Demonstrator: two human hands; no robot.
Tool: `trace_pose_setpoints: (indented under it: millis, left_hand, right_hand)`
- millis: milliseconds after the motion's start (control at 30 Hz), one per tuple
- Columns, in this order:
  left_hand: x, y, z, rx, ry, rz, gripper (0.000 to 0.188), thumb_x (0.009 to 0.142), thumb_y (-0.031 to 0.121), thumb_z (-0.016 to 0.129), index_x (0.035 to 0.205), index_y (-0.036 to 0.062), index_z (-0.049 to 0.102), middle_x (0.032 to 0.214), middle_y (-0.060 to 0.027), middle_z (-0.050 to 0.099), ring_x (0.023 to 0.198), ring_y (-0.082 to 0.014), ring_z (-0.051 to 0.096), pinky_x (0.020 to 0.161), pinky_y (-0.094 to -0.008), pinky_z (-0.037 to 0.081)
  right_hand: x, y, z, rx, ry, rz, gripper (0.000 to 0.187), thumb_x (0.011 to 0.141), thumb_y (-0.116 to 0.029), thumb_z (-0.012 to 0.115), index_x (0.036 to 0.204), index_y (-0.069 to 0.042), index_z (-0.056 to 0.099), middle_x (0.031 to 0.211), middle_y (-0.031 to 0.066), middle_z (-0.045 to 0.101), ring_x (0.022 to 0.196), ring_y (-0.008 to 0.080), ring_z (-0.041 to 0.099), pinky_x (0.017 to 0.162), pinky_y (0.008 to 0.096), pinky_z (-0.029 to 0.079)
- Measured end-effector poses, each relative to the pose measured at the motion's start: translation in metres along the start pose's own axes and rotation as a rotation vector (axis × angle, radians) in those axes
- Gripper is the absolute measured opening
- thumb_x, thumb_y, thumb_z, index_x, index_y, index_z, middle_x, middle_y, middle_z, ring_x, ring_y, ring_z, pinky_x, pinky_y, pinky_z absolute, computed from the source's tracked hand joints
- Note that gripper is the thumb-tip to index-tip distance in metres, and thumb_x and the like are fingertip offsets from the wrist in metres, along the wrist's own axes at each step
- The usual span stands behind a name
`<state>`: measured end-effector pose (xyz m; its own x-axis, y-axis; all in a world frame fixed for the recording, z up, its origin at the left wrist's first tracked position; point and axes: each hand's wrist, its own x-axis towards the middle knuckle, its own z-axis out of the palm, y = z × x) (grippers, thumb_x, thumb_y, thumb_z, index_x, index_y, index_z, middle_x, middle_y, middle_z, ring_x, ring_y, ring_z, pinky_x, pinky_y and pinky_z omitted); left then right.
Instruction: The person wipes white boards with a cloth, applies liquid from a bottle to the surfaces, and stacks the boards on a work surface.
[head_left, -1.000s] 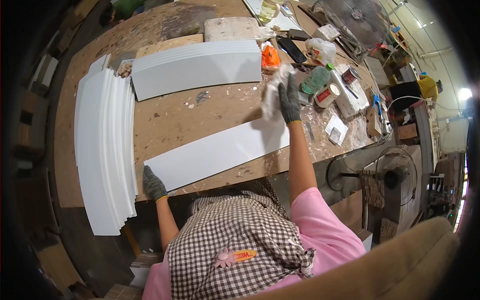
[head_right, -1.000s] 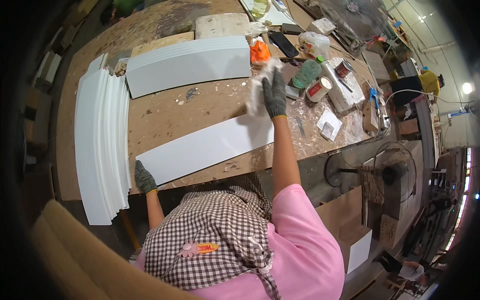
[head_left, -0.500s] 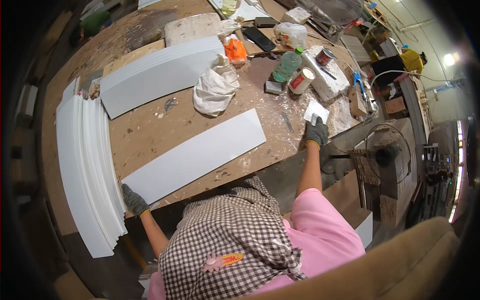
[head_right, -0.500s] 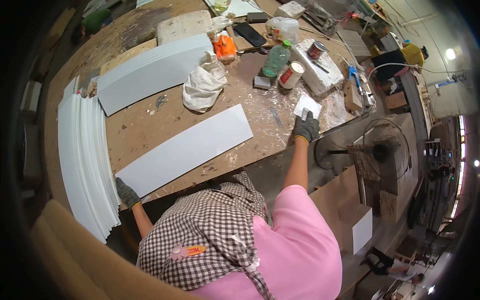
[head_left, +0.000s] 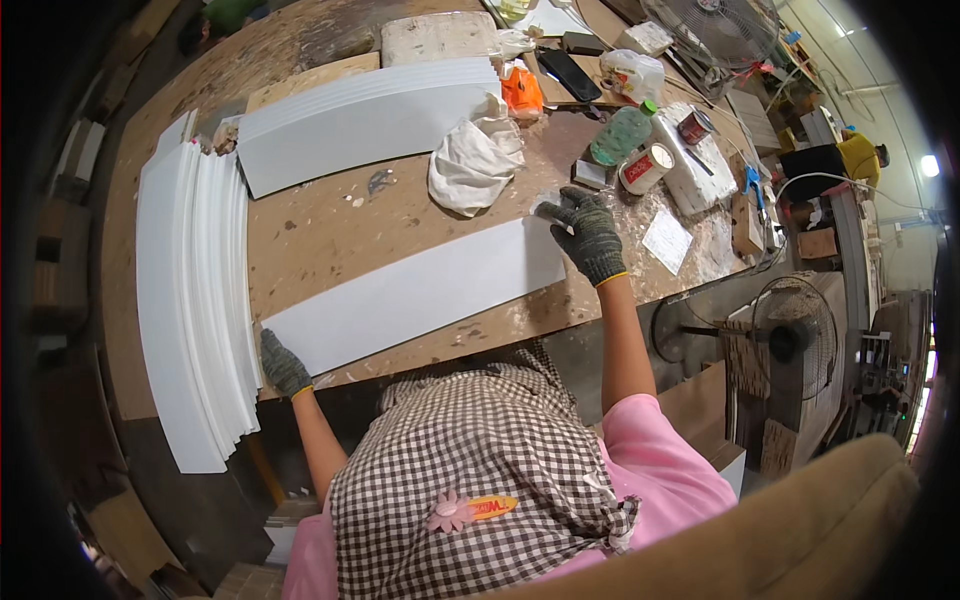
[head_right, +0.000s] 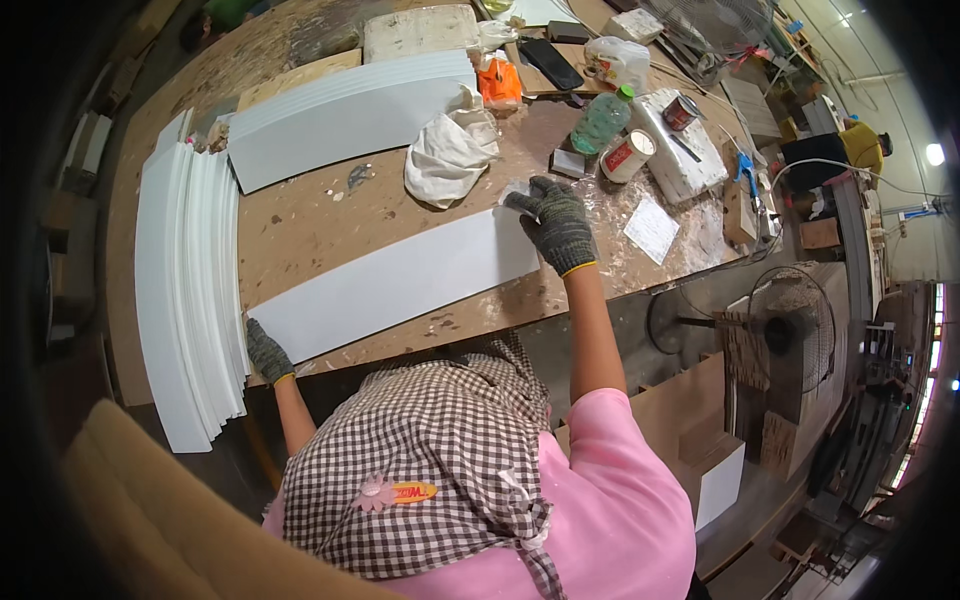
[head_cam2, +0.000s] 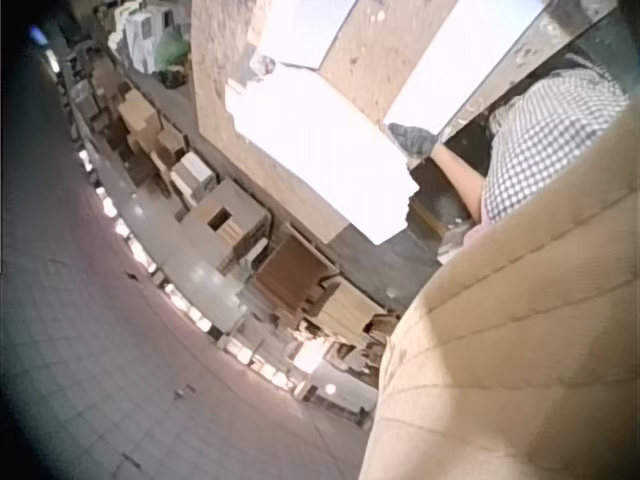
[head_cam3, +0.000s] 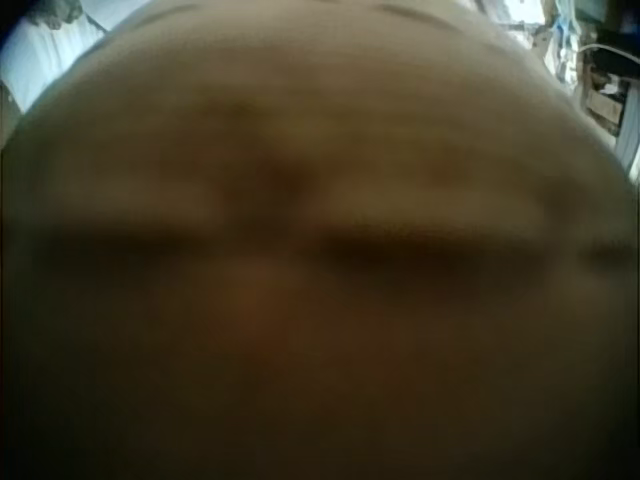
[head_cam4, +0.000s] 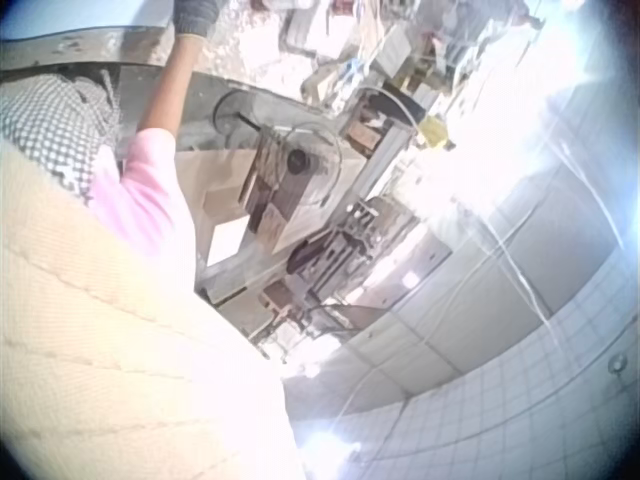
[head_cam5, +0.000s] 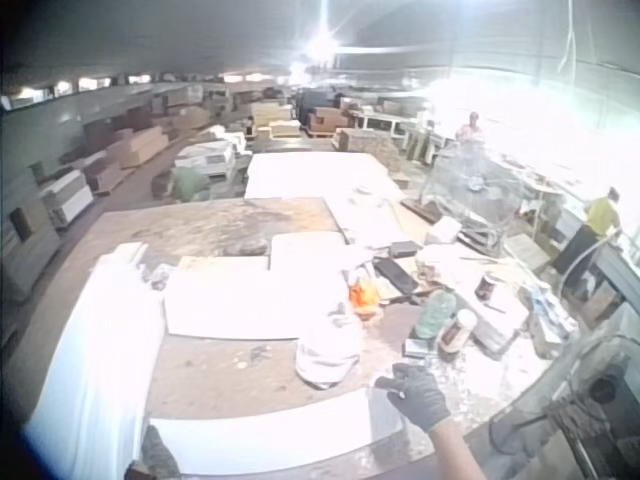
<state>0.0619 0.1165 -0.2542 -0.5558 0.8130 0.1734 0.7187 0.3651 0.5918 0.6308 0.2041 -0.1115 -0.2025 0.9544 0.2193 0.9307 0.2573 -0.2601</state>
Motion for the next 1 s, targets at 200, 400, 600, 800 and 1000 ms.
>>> trace_pose_setpoints:
  millis: [200, 400, 600, 800, 1000]
  left_hand:
    - [-0.001, -0.016, 0.005, 0.072, 0.008, 0.012, 0.045, 0.101, 0.027, 0.036, 0.129, -0.0047, 0.051, 0.131, -0.0197, 0.054, 0.122, -0.0296, 0.051, 0.106, -0.0353, 0.037]
    - [-0.003, -0.006, 0.008, 0.052, -0.030, -0.048, 0.041, 0.100, 0.017, 0.032, 0.129, -0.0047, 0.050, 0.132, -0.0184, 0.054, 0.123, -0.0296, 0.051, 0.107, -0.0354, 0.037]
    - [0.007, -0.042, 0.014, 0.408, -0.006, 0.210, 0.041, 0.097, 0.009, 0.031, 0.133, -0.0036, 0.046, 0.135, -0.0170, 0.051, 0.125, -0.0274, 0.049, 0.109, -0.0341, 0.036]
    - [-0.002, -0.071, 0.006, 0.331, 0.027, 0.255, 0.046, 0.094, 0.003, 0.030, 0.139, 0.0000, 0.041, 0.140, -0.0147, 0.047, 0.128, -0.0254, 0.046, 0.111, -0.0352, 0.033]
    - [-0.021, -0.026, 0.031, 0.167, 0.184, 0.232, 0.042, 0.090, 0.002, 0.039, 0.132, 0.0062, 0.046, 0.115, -0.0172, 0.061, 0.104, -0.0349, 0.058, 0.092, -0.0468, 0.045]
  right_hand:
    - [0.001, -0.005, 0.007, -0.170, -0.042, 0.037, 0.039, 0.073, -0.015, 0.068, 0.110, -0.028, 0.068, 0.123, 0.0130, 0.057, 0.112, 0.0334, 0.053, 0.096, 0.0434, 0.044]
    - [-0.001, -0.001, 0.005, -0.178, -0.022, 0.041, 0.041, 0.072, -0.014, 0.068, 0.110, -0.029, 0.068, 0.123, 0.0127, 0.057, 0.112, 0.0338, 0.053, 0.096, 0.0434, 0.044]
    - [0.014, -0.023, -0.010, -0.219, -0.216, 0.104, 0.039, 0.071, -0.014, 0.068, 0.107, -0.027, 0.069, 0.120, 0.0150, 0.058, 0.112, 0.0331, 0.053, 0.096, 0.0431, 0.043]
    - [0.028, -0.027, 0.025, 0.379, 0.070, 0.099, 0.035, 0.076, -0.018, 0.070, 0.111, -0.017, 0.069, 0.110, 0.0170, 0.061, 0.104, 0.0317, 0.057, 0.090, 0.0411, 0.045]
    - [0.081, -0.173, 0.064, 0.691, -0.228, -0.167, 0.034, 0.083, -0.016, 0.069, 0.117, -0.015, 0.066, 0.119, 0.0143, 0.057, 0.108, 0.0263, 0.057, 0.090, 0.0362, 0.047]
